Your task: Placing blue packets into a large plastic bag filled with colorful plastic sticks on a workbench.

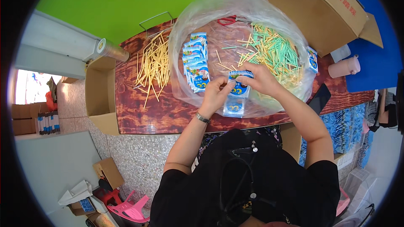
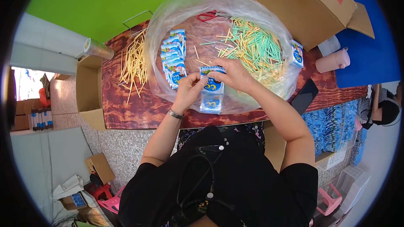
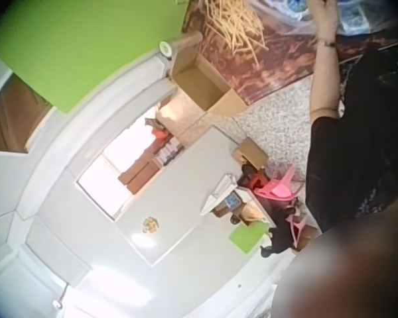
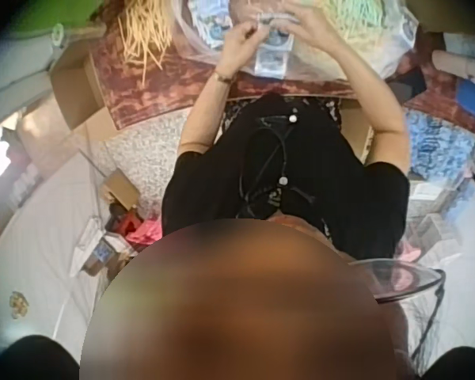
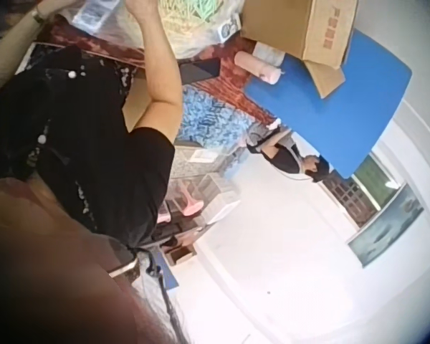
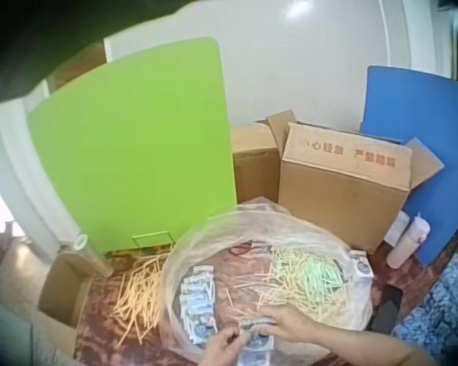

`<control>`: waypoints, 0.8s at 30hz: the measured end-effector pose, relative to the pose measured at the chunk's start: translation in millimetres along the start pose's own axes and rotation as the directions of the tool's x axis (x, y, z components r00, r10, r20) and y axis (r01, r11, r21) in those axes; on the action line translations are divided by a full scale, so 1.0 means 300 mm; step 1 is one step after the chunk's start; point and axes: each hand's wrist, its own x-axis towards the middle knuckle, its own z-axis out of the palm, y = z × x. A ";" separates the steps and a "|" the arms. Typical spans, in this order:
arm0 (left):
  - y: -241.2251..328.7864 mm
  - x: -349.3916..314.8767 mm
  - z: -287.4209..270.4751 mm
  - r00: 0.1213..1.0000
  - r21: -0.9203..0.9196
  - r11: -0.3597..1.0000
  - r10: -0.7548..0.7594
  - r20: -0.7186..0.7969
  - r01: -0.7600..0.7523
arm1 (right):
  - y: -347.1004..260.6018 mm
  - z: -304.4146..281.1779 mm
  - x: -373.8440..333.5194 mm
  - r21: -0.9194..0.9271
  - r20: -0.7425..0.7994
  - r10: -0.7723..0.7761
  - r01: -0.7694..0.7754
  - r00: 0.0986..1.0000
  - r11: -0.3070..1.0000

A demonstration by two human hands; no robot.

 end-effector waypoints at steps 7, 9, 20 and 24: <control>-0.024 0.020 0.004 0.998 0.420 0.905 0.066 0.022 -0.069 | 0.080 0.026 -0.003 -0.346 0.033 0.133 -0.113 0.991 0.931; -0.073 0.002 0.011 1.000 0.530 0.848 0.000 0.025 -0.013 | 0.123 0.052 -0.013 -0.527 0.077 0.141 -0.080 0.987 0.846; 0.068 0.039 0.046 0.753 0.790 0.454 0.658 0.014 -0.411 | 0.087 -0.052 -0.010 -0.548 -0.078 -0.331 0.237 0.940 0.802; 0.030 0.043 0.053 0.999 0.106 0.993 -0.047 0.023 0.044 | 0.025 -0.019 -0.018 0.055 -0.184 0.121 -0.112 0.976 0.992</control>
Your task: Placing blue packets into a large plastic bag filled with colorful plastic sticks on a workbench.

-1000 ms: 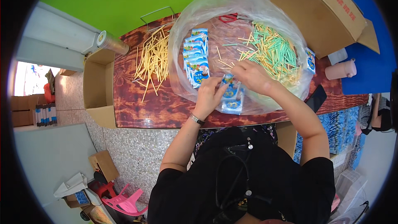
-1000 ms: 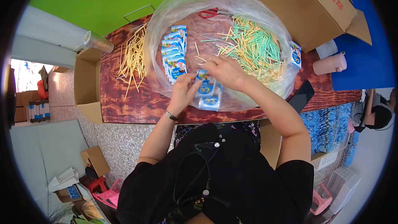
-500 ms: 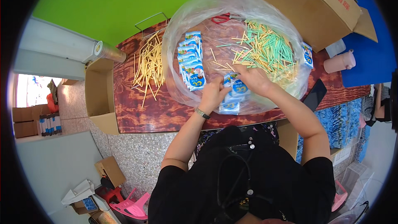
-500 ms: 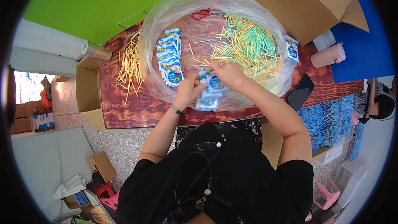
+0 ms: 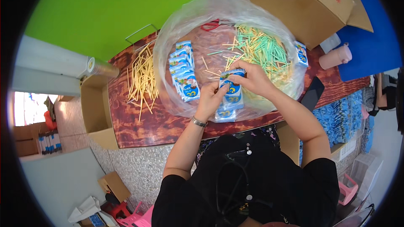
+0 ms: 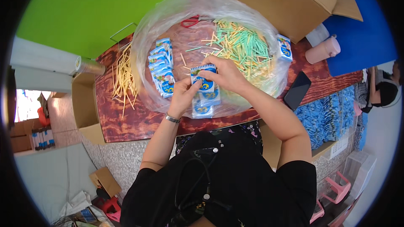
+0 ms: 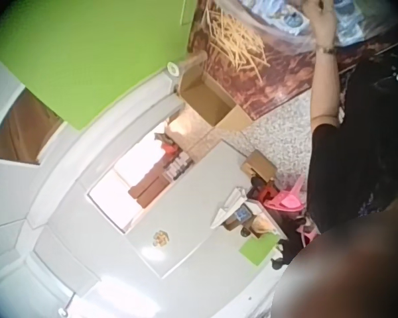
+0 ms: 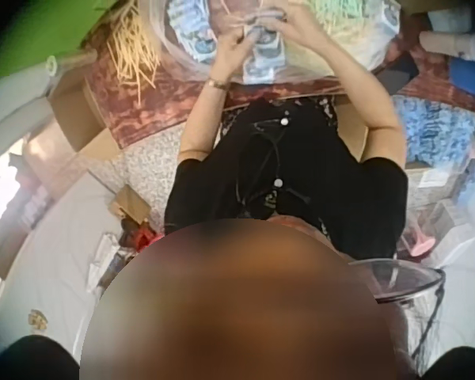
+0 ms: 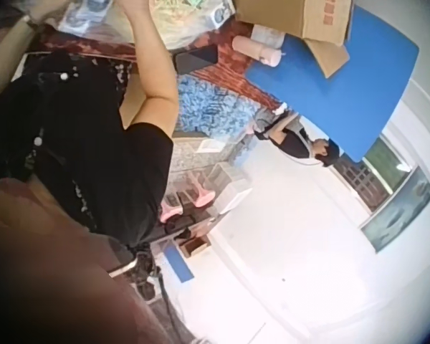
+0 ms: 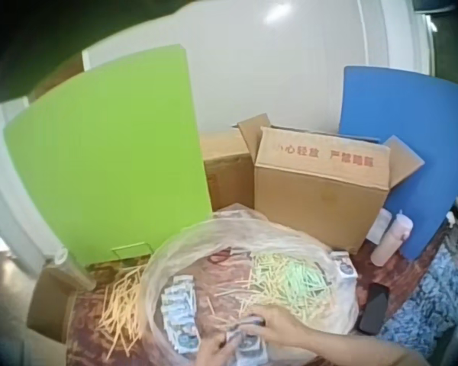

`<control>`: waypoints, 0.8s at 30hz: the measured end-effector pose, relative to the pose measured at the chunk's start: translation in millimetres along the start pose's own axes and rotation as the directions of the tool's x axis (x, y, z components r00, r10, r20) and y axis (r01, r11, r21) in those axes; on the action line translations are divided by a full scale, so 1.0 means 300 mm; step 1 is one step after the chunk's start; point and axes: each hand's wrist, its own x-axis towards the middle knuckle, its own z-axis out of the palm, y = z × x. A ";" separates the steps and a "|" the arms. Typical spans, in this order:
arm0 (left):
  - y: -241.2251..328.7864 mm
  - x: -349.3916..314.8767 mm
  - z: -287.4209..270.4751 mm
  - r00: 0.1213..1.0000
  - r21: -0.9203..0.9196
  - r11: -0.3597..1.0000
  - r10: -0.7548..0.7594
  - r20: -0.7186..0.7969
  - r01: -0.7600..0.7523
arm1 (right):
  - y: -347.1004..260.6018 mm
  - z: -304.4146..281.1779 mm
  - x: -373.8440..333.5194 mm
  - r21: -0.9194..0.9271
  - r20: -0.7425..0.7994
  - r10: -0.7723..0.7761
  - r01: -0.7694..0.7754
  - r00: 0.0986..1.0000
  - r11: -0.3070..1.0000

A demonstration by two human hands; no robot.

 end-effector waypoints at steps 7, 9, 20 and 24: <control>-0.038 0.028 0.014 1.000 0.041 0.999 0.010 0.016 -0.010 | 0.025 -0.045 -0.019 -0.090 0.136 -0.117 0.130 0.984 0.987; -0.044 0.030 0.018 0.992 0.065 0.994 0.099 -0.084 -0.093 | 0.055 -0.106 0.011 0.101 0.046 -0.085 0.080 0.995 0.992; -0.016 0.007 0.024 0.995 -0.134 0.988 0.063 -0.072 -0.072 | 0.379 -0.257 0.091 -0.706 -0.258 0.456 -0.489 0.852 0.512; -0.030 0.012 0.004 0.998 -0.084 0.995 0.039 -0.057 -0.043 | 0.455 -0.295 0.092 -0.604 -0.245 0.487 -0.525 0.838 0.600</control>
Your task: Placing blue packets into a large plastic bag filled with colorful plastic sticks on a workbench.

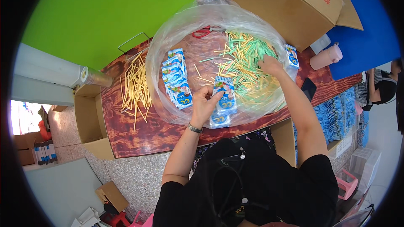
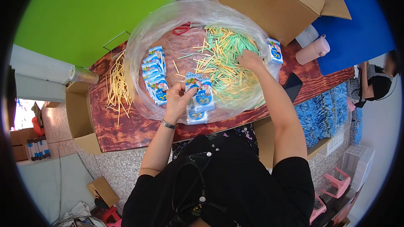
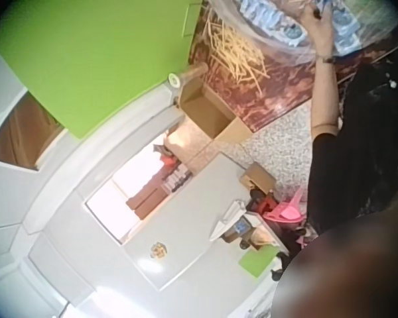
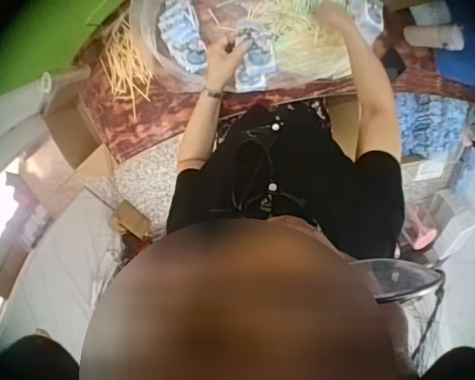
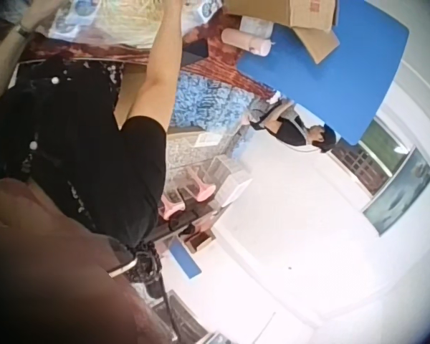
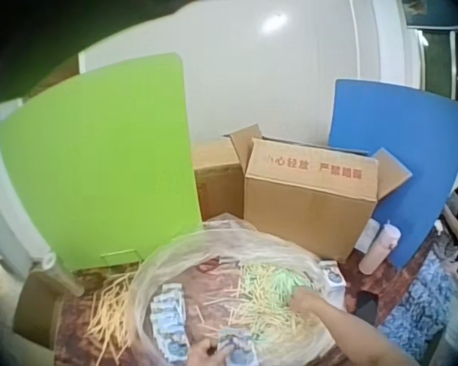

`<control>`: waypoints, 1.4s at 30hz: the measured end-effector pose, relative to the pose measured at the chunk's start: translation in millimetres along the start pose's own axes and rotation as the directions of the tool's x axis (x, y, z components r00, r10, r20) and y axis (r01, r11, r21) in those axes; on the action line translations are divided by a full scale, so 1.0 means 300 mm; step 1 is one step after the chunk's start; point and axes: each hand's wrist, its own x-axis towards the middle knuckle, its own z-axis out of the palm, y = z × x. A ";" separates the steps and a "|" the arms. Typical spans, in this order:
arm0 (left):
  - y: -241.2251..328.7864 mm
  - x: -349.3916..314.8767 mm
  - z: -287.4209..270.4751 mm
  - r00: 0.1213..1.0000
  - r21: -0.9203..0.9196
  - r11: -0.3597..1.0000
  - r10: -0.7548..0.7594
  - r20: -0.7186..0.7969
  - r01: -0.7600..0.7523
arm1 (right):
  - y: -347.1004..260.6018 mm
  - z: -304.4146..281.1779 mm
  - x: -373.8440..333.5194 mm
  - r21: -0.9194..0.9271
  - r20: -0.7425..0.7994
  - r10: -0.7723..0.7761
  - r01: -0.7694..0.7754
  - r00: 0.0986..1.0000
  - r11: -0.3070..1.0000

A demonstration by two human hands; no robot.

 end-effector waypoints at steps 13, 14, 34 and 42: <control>-0.006 -0.007 -0.035 0.995 -0.062 0.998 0.022 -0.096 -0.028 | -0.052 -0.159 -0.158 0.954 0.166 -0.267 -0.087 0.949 0.285; -0.008 -0.006 -0.028 0.992 -0.116 0.992 0.026 -0.122 -0.041 | -0.057 -0.170 -0.159 0.954 0.168 -0.271 -0.087 0.948 0.287; 0.002 -0.052 -0.091 0.882 0.314 0.937 0.271 -0.385 -0.151 | -0.512 -0.209 -0.124 -0.356 0.402 -0.555 0.683 0.728 0.638; 0.055 -0.022 -0.075 0.752 0.551 0.768 0.564 -0.341 -0.326 | -0.624 -0.404 -0.271 0.075 0.479 -0.796 0.886 0.370 0.457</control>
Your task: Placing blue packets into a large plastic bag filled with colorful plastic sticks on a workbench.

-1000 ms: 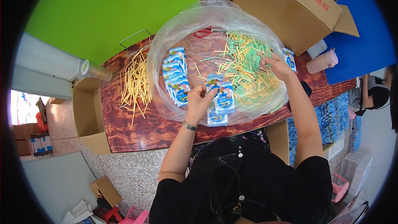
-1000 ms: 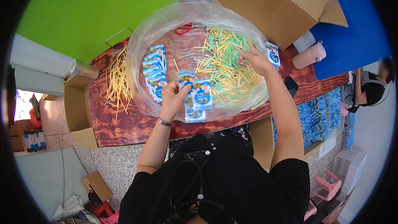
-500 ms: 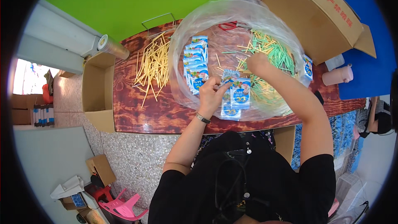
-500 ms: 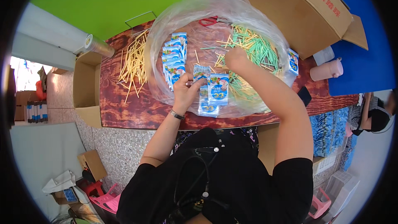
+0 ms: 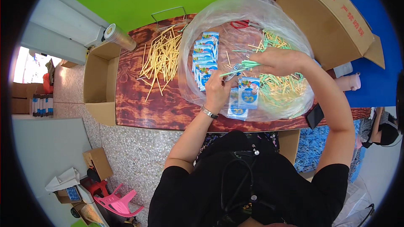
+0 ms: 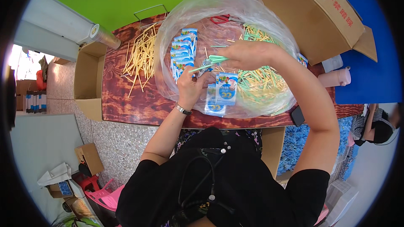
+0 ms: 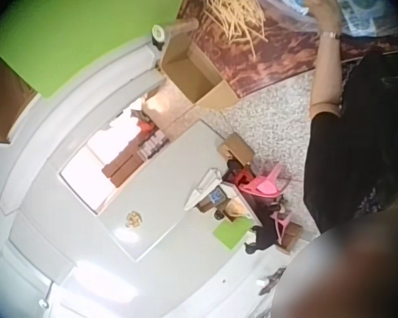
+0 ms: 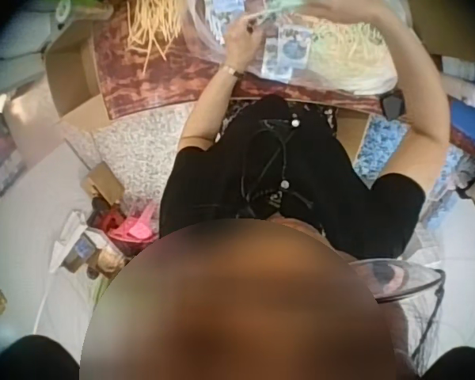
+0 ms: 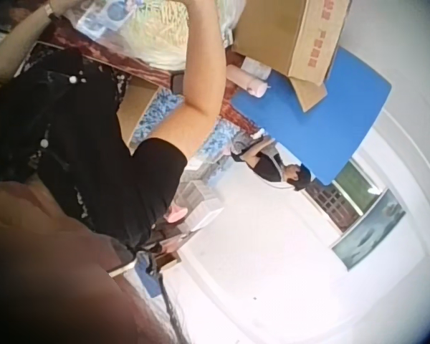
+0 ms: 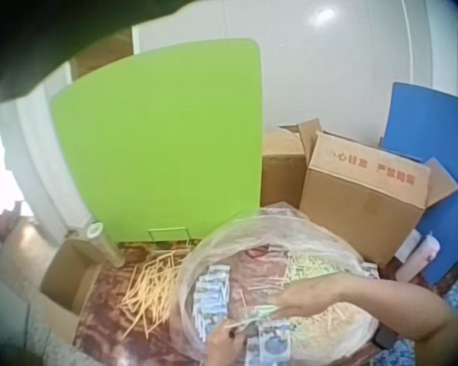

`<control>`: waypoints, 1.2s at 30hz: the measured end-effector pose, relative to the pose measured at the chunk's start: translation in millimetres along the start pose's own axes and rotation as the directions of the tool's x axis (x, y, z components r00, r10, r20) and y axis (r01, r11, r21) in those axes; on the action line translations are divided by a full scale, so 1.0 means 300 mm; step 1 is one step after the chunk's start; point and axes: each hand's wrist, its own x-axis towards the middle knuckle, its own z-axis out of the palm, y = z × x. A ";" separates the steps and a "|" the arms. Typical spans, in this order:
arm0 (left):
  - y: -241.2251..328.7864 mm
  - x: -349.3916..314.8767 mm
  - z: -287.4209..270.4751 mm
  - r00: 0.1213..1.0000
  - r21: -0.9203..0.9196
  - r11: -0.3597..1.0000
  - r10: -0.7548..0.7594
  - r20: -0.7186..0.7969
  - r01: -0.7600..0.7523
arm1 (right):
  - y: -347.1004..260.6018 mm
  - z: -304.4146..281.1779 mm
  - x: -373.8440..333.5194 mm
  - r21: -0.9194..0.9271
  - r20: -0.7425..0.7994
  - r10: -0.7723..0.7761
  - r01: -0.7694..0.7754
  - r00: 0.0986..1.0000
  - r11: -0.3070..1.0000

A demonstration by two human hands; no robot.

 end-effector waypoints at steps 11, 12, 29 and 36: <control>0.023 0.008 -0.011 1.000 -0.022 1.000 -0.011 0.020 0.012 | -0.001 -0.023 0.028 -0.159 0.137 0.034 -0.012 0.990 0.987; 0.024 0.008 -0.007 1.000 -0.025 1.000 0.011 0.027 -0.010 | 0.006 -0.026 0.028 -0.160 0.135 0.039 -0.017 0.990 0.987; 0.009 -0.014 0.010 0.998 -0.105 0.993 0.063 0.027 -0.060 | -0.127 -0.068 0.017 -0.464 0.169 0.276 -0.171 0.946 0.869; 0.014 0.006 0.010 0.974 -0.093 0.970 0.224 -0.017 -0.224 | -0.104 -0.098 0.038 -0.461 0.309 0.256 -0.091 0.916 0.883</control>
